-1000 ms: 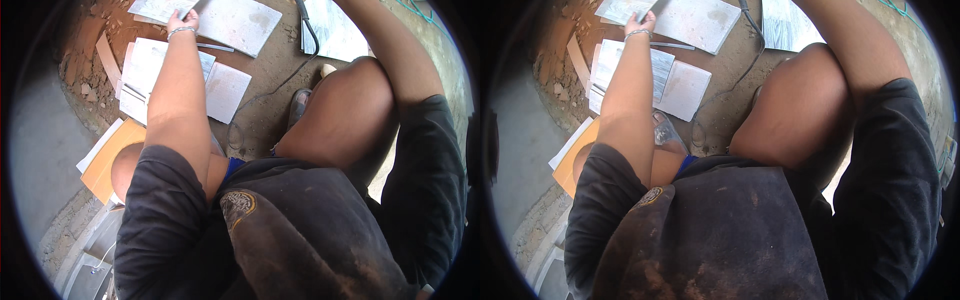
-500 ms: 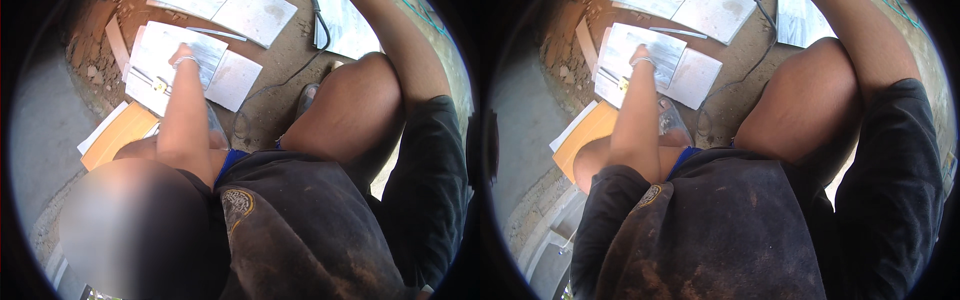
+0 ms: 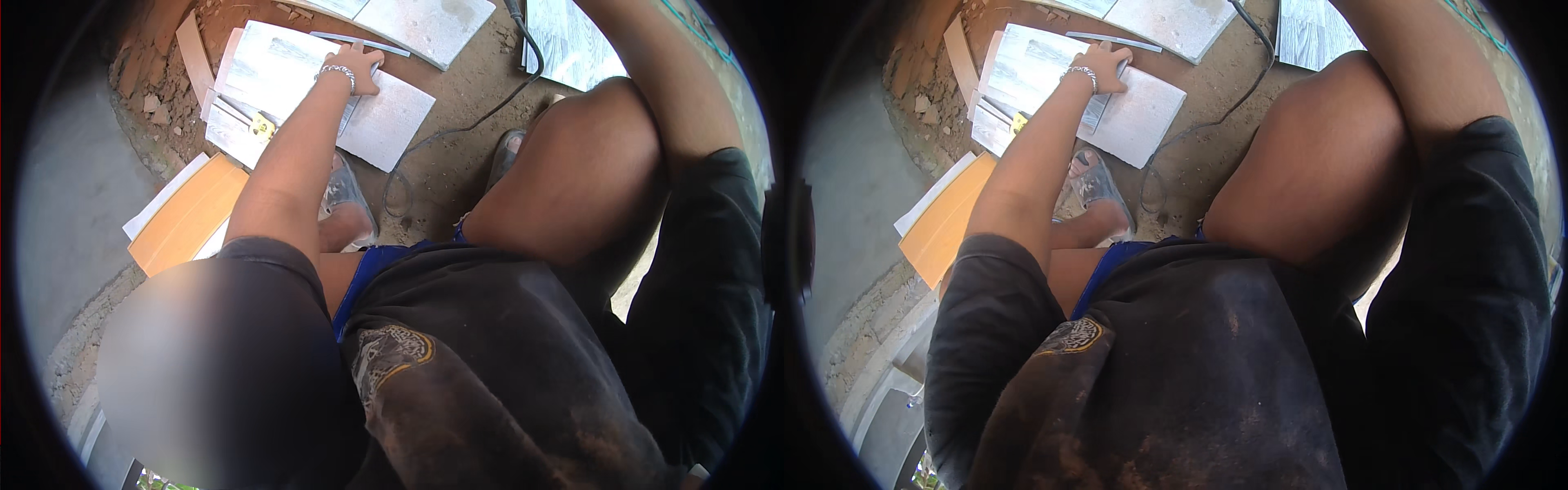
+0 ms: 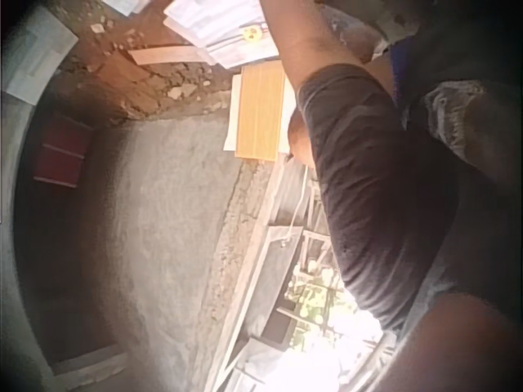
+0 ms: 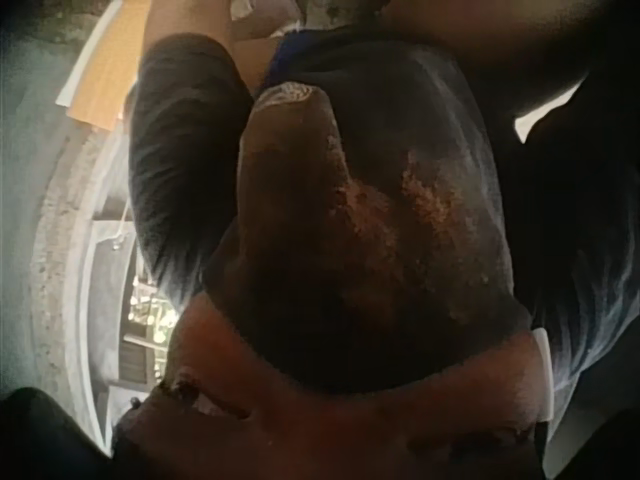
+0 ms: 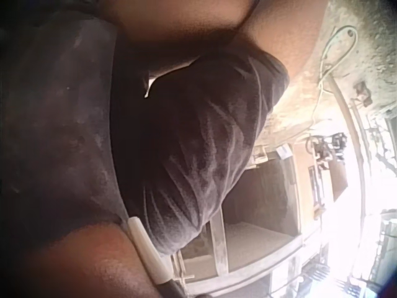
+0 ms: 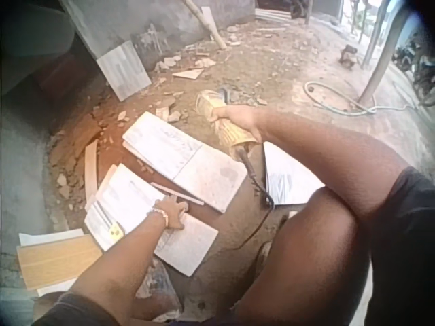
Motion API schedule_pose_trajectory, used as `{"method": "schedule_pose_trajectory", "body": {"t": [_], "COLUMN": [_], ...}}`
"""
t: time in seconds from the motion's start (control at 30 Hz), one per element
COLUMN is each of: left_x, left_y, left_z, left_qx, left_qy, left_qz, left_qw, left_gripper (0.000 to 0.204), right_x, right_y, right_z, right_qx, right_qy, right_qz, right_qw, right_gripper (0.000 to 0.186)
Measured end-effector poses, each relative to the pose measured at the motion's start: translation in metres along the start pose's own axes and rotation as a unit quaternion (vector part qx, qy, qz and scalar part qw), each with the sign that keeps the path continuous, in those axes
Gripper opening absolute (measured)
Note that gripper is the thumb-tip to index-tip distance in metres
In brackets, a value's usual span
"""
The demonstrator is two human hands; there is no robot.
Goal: Using an angle grinder to cut ceramic tiles to size on a workshop floor.
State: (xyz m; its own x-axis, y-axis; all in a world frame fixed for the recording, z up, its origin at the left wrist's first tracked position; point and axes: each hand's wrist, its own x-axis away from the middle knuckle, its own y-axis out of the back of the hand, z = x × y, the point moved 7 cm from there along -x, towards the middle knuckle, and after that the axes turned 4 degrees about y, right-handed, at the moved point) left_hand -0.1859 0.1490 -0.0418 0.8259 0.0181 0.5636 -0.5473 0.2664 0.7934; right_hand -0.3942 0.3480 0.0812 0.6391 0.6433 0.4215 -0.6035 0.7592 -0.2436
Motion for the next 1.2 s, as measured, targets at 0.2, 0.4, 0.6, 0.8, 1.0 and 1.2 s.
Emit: {"method": "schedule_pose_trajectory", "body": {"t": [0.2, 0.4, 0.6, 0.8, 1.0, 1.2], "left_x": [0.029, 0.105, 0.186, 0.213, 0.207, 0.206], "left_y": [0.033, 0.065, 0.117, 0.119, 0.105, 0.104], "left_z": [0.011, 0.045, 0.111, 0.146, 0.128, 0.125], "left_qx": [-0.001, 0.084, 0.044, 0.105, 0.152, 0.134], "left_qy": [0.06, 0.135, 0.266, 0.269, 0.262, 0.252], "left_qz": [-0.091, -0.341, -0.569, -0.579, -0.564, -0.545], "left_qw": [0.994, 0.927, 0.777, 0.762, 0.769, 0.789], "left_gripper": [0.057, 0.048, 0.016, 0.018, 0.018, 0.017], "right_x": [-0.001, 0.0, 0.0, 0.0, 0.019, 0.006], "right_y": [0.001, 0.003, -0.022, -0.05, -0.079, -0.09], "right_z": [0.01, 0.003, 0.003, 0.014, 0.027, 0.026], "right_qx": [-0.004, -0.013, 0.008, 0.114, 0.1, 0.077], "right_qy": [0.017, 0.026, 0.002, 0.04, 0.011, 0.014], "right_qz": [0.014, 0.014, 0.002, 0.03, 0.045, 0.064], "right_qw": [1.0, 0.999, 1.0, 0.992, 0.994, 0.995], "right_gripper": [0.02, 0.022, 0.024, 0.048, 0.04, 0.041]}}
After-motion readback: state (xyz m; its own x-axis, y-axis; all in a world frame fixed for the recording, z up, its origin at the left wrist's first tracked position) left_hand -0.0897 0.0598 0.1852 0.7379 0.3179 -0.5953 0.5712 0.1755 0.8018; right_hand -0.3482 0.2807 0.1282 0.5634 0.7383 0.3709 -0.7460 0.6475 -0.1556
